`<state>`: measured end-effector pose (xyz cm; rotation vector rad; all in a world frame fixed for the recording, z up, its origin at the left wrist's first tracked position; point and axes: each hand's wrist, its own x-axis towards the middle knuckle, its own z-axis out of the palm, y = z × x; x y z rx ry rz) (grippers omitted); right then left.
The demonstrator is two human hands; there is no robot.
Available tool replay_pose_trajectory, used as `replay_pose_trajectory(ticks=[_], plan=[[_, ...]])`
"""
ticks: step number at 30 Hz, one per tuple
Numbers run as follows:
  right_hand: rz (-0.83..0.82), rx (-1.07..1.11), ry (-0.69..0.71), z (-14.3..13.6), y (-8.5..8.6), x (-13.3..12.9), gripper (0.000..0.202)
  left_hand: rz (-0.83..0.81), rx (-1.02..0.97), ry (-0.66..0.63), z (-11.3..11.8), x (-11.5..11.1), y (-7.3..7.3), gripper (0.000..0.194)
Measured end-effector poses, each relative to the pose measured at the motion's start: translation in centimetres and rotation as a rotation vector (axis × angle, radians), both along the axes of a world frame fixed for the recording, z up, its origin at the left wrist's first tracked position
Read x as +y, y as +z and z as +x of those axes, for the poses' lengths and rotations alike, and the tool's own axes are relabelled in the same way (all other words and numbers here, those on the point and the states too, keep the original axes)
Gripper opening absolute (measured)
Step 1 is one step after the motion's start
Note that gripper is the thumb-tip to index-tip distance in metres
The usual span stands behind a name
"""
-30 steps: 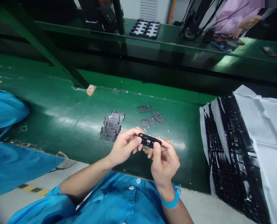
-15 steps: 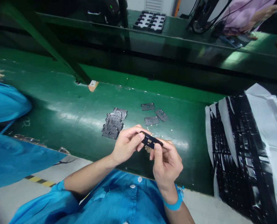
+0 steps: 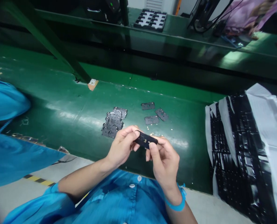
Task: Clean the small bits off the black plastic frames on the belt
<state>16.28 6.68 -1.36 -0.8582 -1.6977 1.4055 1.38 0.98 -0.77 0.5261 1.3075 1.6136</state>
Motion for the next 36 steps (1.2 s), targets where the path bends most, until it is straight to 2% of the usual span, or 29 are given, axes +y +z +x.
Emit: replay_pose_trajectory(ticks=[2, 6, 12, 16, 18, 22, 25, 27, 30, 36], plan=[[-0.143, 0.026, 0.059, 0.1, 0.3, 0.4, 0.015, 0.007, 0.151, -0.011, -0.1, -0.7, 0.3, 0.036], [-0.232, 0.041, 0.049, 0.0, 0.2, 0.6, 0.02, 0.035, 0.344, -0.015, -0.5, -1.9, 0.3, 0.043], [-0.246, 0.061, 0.055, -0.8, -0.4, 0.2, 0.023, 0.073, 0.439, -0.056, -1.3, -3.2, -0.3, 0.035], [-0.249, 0.003, 0.062, -1.2, -1.1, 0.0, 0.03, 0.029, 0.446, -0.102, -2.0, -4.3, -0.6, 0.03], [-0.235, -0.082, 0.12, -1.5, -1.4, 0.0, 0.032, -0.005, 0.466, -0.126, -3.0, -5.4, -1.0, 0.029], [-0.118, -0.275, 0.357, -2.5, -1.9, 0.0, 0.024, -0.139, 0.575, -0.166, -6.8, -8.7, -2.0, 0.024], [-0.016, -0.316, 0.395, -3.3, -2.2, -0.2, 0.023, -0.284, 0.641, -0.129, -10.0, -10.6, -2.6, 0.02], [0.029, -0.328, 0.403, -4.0, -2.4, -0.5, 0.02, -0.336, 0.703, -0.103, -11.6, -11.0, -3.0, 0.021], [0.09, -0.345, 0.43, -4.8, -2.4, -1.1, 0.017, -0.362, 0.831, -0.105, -12.7, -10.6, -3.6, 0.017], [0.142, -0.376, 0.416, -4.7, -2.6, -1.2, 0.016, -0.432, 1.117, -0.037, -12.7, -10.7, -5.1, 0.021]])
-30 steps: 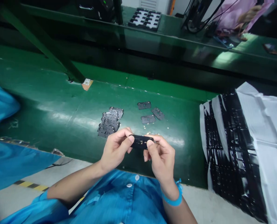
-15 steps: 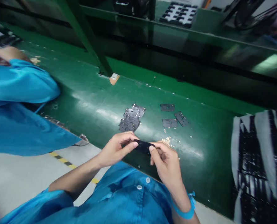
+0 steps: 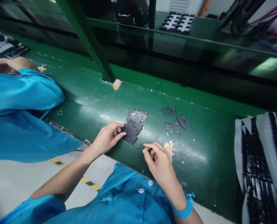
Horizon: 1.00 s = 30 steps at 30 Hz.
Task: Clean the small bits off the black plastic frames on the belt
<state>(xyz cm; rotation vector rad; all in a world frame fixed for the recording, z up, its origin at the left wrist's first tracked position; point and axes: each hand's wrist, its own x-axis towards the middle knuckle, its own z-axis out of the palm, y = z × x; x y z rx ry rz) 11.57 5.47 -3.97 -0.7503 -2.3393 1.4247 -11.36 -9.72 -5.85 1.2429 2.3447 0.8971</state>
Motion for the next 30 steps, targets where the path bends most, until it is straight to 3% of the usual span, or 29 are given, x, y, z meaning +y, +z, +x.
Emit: replay_pose_trajectory(ticks=[5, 9, 12, 15, 20, 22, 24, 26, 30], plan=[[0.007, 0.046, -0.079, 1.4, -0.1, 1.0, 0.016, 0.01, 0.094, 0.018, -0.5, -0.3, 0.8, 0.016], [-0.009, 0.093, -0.14, 3.2, -0.2, 2.4, 0.017, 0.058, 0.141, -0.058, -2.2, 2.7, 2.7, 0.016], [-0.018, 0.144, -0.204, 4.8, -0.4, 3.7, 0.02, 0.076, 0.177, -0.164, -3.9, 9.1, 4.2, 0.016], [-0.011, 0.192, -0.276, 6.1, -0.7, 4.5, 0.02, -0.008, 0.175, -0.29, -4.6, 18.8, 5.0, 0.013], [-0.009, 0.236, -0.36, 7.4, -1.2, 5.0, 0.021, -0.124, 0.184, -0.322, -2.2, 36.0, 4.7, 0.017], [-0.019, 0.247, -0.371, 7.9, -1.4, 5.1, 0.022, -0.173, 0.215, -0.247, -0.9, 41.2, 4.3, 0.036], [-0.023, 0.263, -0.373, 8.5, -1.4, 5.3, 0.023, -0.254, 0.234, -0.155, 0.1, 45.0, 3.9, 0.066], [-0.023, 0.28, -0.39, 8.9, -1.5, 5.6, 0.024, -0.343, 0.232, -0.1, 0.6, 47.4, 3.7, 0.086], [-0.025, 0.285, -0.456, 9.1, -1.7, 5.8, 0.025, -0.447, 0.198, -0.142, 1.0, 48.7, 4.1, 0.089]])
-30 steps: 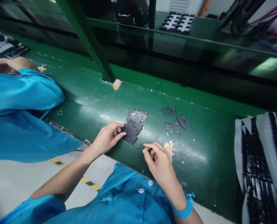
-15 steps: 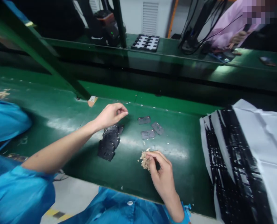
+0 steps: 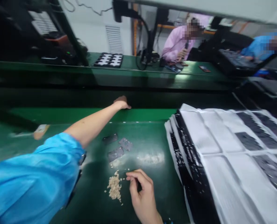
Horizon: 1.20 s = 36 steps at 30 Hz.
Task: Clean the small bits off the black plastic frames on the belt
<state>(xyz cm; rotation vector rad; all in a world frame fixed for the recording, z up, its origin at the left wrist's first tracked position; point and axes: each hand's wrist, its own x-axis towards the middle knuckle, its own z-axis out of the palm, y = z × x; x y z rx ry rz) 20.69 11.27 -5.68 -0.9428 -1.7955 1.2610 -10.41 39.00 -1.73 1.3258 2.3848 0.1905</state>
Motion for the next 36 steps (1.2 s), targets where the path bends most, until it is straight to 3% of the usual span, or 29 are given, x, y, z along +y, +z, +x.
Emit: replay_pose_trajectory(ticks=[3, 7, 10, 12, 15, 18, 21, 24, 26, 29, 31, 33, 36], plan=[[-0.016, 0.007, -0.005, -0.6, 0.2, 0.1, 0.027, 0.018, -0.005, -0.091, -0.1, -0.4, 0.4, 0.089], [0.006, -0.011, -0.043, -1.1, 1.1, 0.7, 0.024, 0.099, -0.034, -0.307, 0.9, -3.2, 1.2, 0.04], [0.015, -0.014, -0.143, -0.8, 1.7, 1.5, 0.02, 0.175, -0.101, -0.5, 2.6, -8.9, 2.2, 0.018], [-0.003, 0.027, -0.202, -0.7, 2.1, 2.0, 0.02, 0.305, -0.197, -0.742, 4.1, -14.1, 3.0, 0.012], [-0.117, 0.129, -0.189, -1.3, 2.7, 2.5, 0.031, 0.504, -0.184, -0.956, 6.4, -21.7, 4.1, 0.017], [-0.255, 0.241, -0.08, -2.6, 3.3, 2.2, 0.037, 0.726, -0.004, -1.035, 7.7, -26.8, 4.5, 0.026], [-0.316, 0.276, -0.002, -3.5, 4.1, 1.1, 0.033, 0.9, 0.076, -0.997, 7.4, -30.1, 4.3, 0.023], [-0.304, 0.29, -0.013, -4.1, 4.8, -0.2, 0.028, 1.009, 0.025, -0.857, 6.9, -32.8, 3.9, 0.025], [-0.251, 0.295, -0.058, -4.5, 5.1, -1.2, 0.025, 0.946, -0.156, -0.667, 7.0, -34.6, 3.5, 0.049], [-0.184, 0.304, -0.098, -5.4, 4.9, -2.9, 0.023, 0.746, -0.626, -0.333, 7.7, -36.8, 2.5, 0.077], [-0.192, 0.301, -0.086, -5.9, 4.5, -4.0, 0.023, 0.682, -0.893, -0.142, 8.1, -37.5, 2.1, 0.067], [-0.213, 0.271, -0.053, -6.0, 3.9, -4.7, 0.023, 0.666, -1.017, -0.031, 8.2, -37.8, 2.2, 0.046], [-0.148, 0.17, -0.009, -5.5, 3.8, -4.2, 0.023, 0.6, -0.936, -0.139, 7.5, -37.9, 3.7, 0.014]])
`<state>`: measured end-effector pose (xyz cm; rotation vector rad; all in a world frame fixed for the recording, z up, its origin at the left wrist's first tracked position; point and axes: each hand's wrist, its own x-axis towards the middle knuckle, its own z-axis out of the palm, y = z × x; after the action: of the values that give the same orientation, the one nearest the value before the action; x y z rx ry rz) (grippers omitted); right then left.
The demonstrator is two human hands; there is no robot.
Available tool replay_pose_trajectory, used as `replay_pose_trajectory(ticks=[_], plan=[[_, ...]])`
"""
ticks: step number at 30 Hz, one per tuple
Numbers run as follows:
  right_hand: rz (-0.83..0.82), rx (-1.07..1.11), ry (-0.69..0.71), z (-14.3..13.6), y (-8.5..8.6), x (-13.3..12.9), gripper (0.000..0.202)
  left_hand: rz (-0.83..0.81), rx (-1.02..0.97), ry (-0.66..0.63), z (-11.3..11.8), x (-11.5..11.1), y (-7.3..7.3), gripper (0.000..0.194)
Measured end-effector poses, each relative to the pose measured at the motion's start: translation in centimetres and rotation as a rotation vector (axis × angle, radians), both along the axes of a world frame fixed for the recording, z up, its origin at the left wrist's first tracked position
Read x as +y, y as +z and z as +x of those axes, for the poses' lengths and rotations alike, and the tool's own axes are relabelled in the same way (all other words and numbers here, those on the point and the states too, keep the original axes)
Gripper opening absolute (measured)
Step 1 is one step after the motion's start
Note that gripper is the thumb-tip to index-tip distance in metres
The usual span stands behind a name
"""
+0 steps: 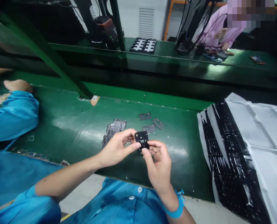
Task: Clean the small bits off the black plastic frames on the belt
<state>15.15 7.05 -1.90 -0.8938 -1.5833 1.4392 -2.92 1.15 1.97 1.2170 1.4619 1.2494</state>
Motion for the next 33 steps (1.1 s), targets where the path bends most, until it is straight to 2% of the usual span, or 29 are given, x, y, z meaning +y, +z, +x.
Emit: replay_pose_trajectory(ticks=[3, 6, 8, 10, 13, 15, 20, 33], plan=[[0.182, -0.097, 0.012, 0.4, 1.1, 1.5, 0.031, -0.038, 0.216, -0.171, -0.7, 0.1, 2.0, 0.016], [0.304, -0.15, 0.11, 0.2, 2.5, 2.4, 0.013, -0.023, 0.329, -0.23, -0.8, 0.2, 2.8, 0.016], [0.276, -0.117, 0.12, -0.2, 2.9, 2.2, 0.007, 0.014, 0.344, -0.202, -0.4, 0.1, 2.4, 0.014], [0.168, -0.04, 0.053, -0.6, 2.8, 1.6, 0.006, 0.008, 0.294, -0.174, 0.1, -0.3, 1.4, 0.013], [0.028, 0.022, 0.013, -0.8, 2.4, 0.8, 0.01, -0.05, 0.201, -0.15, 0.9, -1.1, -0.1, 0.021], [0.033, 0.012, 0.041, -0.5, 2.3, 0.6, 0.011, -0.042, 0.229, -0.118, 1.3, -1.6, -0.5, 0.028], [0.127, -0.092, 0.133, 0.2, 2.5, 0.9, 0.011, -0.034, 0.299, -0.146, 1.2, -1.8, 0.1, 0.025], [0.126, -0.12, 0.169, 0.7, 2.5, 1.5, 0.017, -0.104, 0.264, -0.167, 1.5, -1.7, 0.3, 0.027]])
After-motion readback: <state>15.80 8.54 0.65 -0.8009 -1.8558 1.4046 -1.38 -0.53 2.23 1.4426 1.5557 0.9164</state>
